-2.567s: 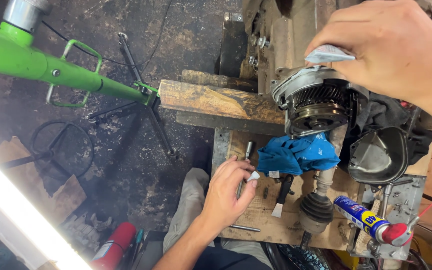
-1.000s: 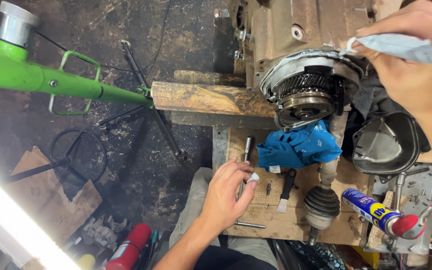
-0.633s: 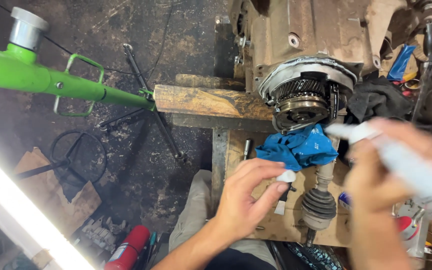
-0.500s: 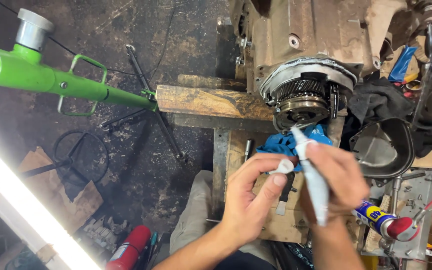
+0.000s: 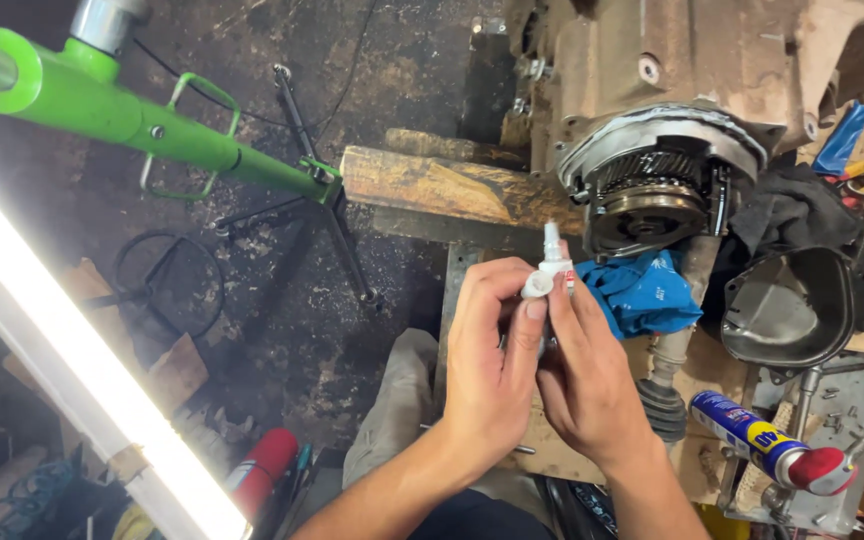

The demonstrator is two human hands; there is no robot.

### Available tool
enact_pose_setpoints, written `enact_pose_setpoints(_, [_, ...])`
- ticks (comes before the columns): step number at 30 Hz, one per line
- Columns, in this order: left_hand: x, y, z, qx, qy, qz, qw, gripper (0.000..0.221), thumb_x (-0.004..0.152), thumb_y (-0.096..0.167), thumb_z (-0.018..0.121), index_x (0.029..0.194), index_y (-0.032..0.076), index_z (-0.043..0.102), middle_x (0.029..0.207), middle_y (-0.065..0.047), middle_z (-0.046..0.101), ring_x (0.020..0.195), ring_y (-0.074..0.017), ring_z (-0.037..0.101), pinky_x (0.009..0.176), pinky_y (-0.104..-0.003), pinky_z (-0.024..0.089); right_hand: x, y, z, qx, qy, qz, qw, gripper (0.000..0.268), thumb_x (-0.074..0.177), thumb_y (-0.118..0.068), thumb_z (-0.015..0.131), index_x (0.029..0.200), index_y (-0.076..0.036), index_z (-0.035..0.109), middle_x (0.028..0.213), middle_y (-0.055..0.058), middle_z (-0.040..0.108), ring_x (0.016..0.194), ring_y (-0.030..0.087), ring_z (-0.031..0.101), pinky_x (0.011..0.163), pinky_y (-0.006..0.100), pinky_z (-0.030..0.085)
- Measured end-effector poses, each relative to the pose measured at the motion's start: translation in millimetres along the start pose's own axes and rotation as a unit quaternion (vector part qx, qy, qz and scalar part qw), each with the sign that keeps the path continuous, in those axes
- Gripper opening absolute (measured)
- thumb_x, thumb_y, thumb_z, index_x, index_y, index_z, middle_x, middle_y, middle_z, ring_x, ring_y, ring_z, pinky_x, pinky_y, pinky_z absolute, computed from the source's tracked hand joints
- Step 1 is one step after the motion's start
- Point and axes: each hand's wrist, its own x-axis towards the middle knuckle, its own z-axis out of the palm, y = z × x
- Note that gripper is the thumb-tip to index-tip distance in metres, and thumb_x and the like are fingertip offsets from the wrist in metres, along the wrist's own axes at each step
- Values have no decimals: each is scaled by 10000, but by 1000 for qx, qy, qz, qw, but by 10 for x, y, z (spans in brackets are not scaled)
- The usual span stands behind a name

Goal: Clean the transmission housing, apply sealant, and install the rear cover.

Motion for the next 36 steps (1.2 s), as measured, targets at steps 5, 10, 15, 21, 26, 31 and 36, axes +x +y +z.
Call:
enact_pose_setpoints(5, [-65,-159,-22,17,16,53,998,247,1256,238,472,1355,45,590,1318,-178,641,1214,-299,672,1045,-408,582,66,-199,164,189,97,74,974,556,1138,-243,594,1626,17,536,1720,334,523,1671,490,531,1427,557,462])
enact_pose_setpoints(10, [-220,-459,-64,70,-13,103,992,308,1222,155,504,1510,59,560,1455,-231,589,1284,-356,694,1035,-449,657,457,-639,353,331,259,157,894,425,1070,-353,842,1357,-96,662,1455,170,737,1532,466,727,1378,514,563])
enact_pose_setpoints(15, [-137,-622,-175,154,4,197,968,366,1283,243,456,1510,-11,590,1460,-276,650,1275,-448,745,1093,-533,663,692,-793,386,275,275,209,897,193,1097,-220,736,1184,-111,602,1499,300,714,1476,375,715,1285,419,572])
enact_pose_setpoints(21, [-158,-862,-237,120,-34,116,985,429,1119,249,794,1426,54,567,1393,-203,649,1273,-388,684,1070,-480,609,730,-661,488,191,377,146,894,318,1209,-327,596,1223,-16,528,1461,207,545,1301,376,724,1108,487,739])
enact_pose_setpoints(26, [263,-760,-405,112,-75,4,991,283,1159,234,672,1399,86,695,1279,-93,801,1127,-299,770,996,-412,581,460,-394,455,170,374,116,904,350,1204,-342,554,1253,-30,406,1026,273,612,953,360,671,952,540,718])
enact_pose_setpoints(31, [561,-901,-432,-33,-136,-50,989,294,1199,275,580,1410,90,670,1256,-37,848,1152,-175,801,1068,-355,610,-1,137,741,294,232,155,914,185,1181,-258,510,1242,-84,501,757,114,667,632,227,673,787,418,644])
enact_pose_setpoints(36, [615,-1077,-313,-181,-127,-88,971,330,1219,185,594,1494,8,639,1082,-151,807,907,-203,794,787,-377,657,-169,636,1147,379,182,215,882,466,1061,-461,510,856,-45,556,562,116,549,570,231,575,616,389,512])
